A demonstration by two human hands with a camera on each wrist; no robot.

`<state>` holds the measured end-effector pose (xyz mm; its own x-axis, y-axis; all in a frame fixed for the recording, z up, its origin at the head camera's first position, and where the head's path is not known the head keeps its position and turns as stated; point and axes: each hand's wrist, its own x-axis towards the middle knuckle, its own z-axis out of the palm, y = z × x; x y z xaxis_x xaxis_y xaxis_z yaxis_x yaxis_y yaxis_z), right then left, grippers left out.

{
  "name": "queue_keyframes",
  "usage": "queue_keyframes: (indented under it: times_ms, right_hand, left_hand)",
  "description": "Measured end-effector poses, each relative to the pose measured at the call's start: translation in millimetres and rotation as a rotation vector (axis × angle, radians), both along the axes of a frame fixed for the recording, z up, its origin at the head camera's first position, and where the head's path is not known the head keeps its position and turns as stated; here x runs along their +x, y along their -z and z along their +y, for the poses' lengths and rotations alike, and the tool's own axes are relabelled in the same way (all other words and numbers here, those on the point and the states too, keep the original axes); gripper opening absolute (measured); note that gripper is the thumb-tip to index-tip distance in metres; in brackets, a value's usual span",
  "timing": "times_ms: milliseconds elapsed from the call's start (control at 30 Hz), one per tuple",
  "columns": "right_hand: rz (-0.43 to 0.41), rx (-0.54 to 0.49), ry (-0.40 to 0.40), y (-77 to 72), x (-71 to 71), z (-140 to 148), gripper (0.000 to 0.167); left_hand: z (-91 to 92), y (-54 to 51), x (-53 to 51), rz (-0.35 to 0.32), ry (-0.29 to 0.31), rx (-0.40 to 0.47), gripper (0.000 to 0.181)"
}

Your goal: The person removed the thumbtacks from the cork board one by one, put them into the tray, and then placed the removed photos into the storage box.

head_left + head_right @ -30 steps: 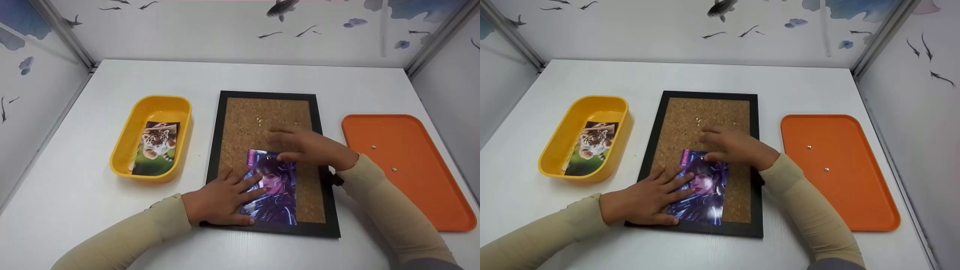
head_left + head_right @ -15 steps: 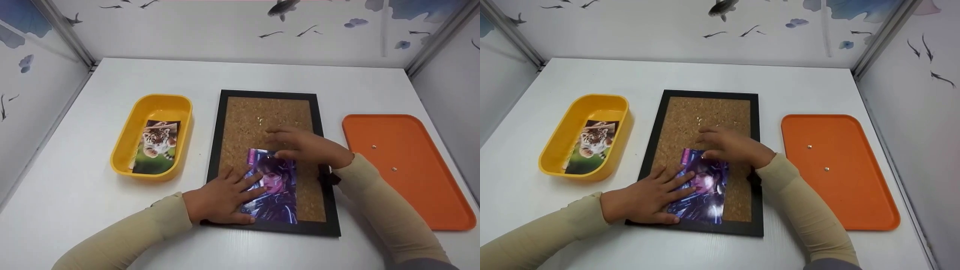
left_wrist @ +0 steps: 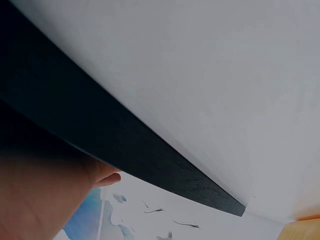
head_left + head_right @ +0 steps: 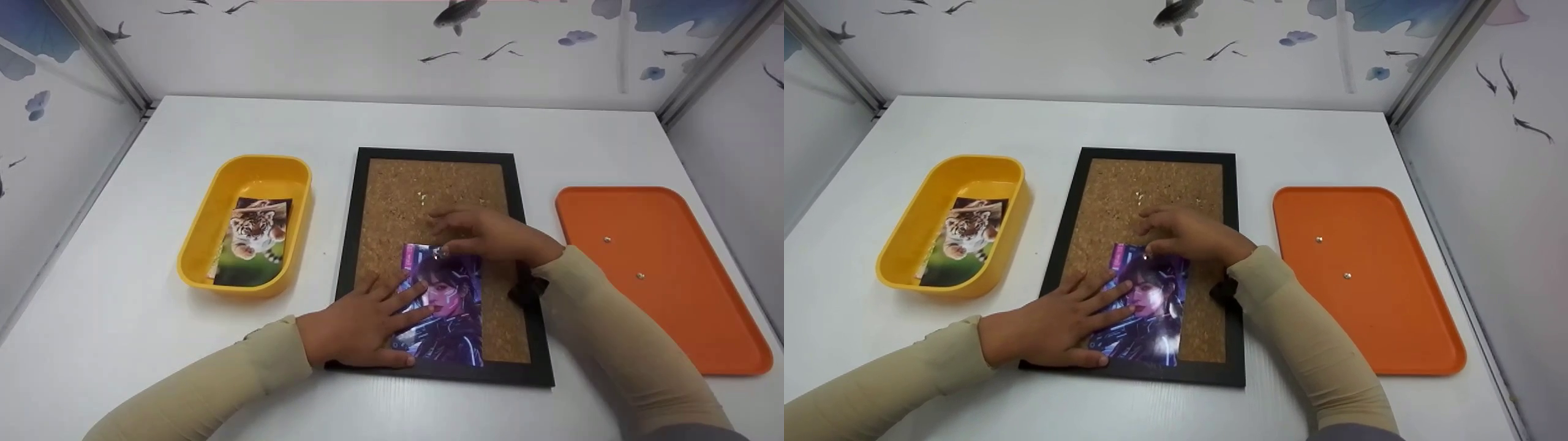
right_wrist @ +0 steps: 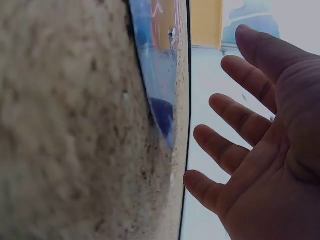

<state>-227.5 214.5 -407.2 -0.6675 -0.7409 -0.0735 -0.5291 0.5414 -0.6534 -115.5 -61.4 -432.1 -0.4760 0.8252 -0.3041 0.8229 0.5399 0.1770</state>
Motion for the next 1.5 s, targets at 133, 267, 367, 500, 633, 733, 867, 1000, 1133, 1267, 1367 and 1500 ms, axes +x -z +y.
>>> queue_keyframes:
  times_ms: [133,267,367,500,633,733,867,1000,1133,1267,1367,1500]
  right_hand:
    - [-0.031,0.021,0.006,2.0,-2.0,1,0.025]
    - [-0.079,0.059,0.028,0.2,-0.8,-2,0.026]
    - [-0.137,0.092,0.044,-3.0,1.2,-6,0.029]
    - [-0.176,0.126,0.071,-4.8,3.0,-11,0.030]
    - [-0.141,0.158,0.102,-4.5,4.5,-15,0.026]
    - [-0.100,0.181,0.101,-3.3,5.3,-17,0.021]
    - [-0.066,0.186,0.088,-0.5,6.1,-17,0.017]
    - [-0.041,0.182,0.082,1.1,7.2,-18,0.016]
    - [-0.013,0.186,0.090,1.9,8.7,-20,0.015]
    - [0.027,0.201,0.087,2.2,10.1,-21,0.013]
    - [0.054,0.210,0.076,3.1,10.3,-22,0.009]
    - [0.048,0.209,0.071,4.3,10.1,-22,0.005]
  left_hand:
    - [0.1,0.4,0.3,-0.001,0.000,0.004,0.080]
    - [0.4,-0.2,0.1,-0.009,-0.003,0.007,0.079]
    - [0.4,-0.9,-0.2,-0.019,-0.005,0.001,0.079]
    - [0.3,-1.3,-0.9,-0.033,-0.011,-0.008,0.080]
    - [0.2,-0.9,-1.6,-0.042,-0.013,-0.009,0.080]
    - [0.0,-0.4,-1.6,-0.048,-0.016,-0.006,0.080]
    - [0.1,-0.2,-0.8,-0.036,-0.013,-0.002,0.080]
    - [-0.1,-0.4,0.7,0.004,-0.007,-0.001,0.079]
    - [-0.4,-0.3,1.7,0.026,-0.003,0.006,0.079]
    - [-0.4,0.6,1.6,0.021,0.000,0.015,0.079]
    - [-0.7,0.6,1.3,0.014,-0.001,0.015,0.079]
    - [-0.8,0.3,0.9,0.004,-0.004,0.010,0.079]
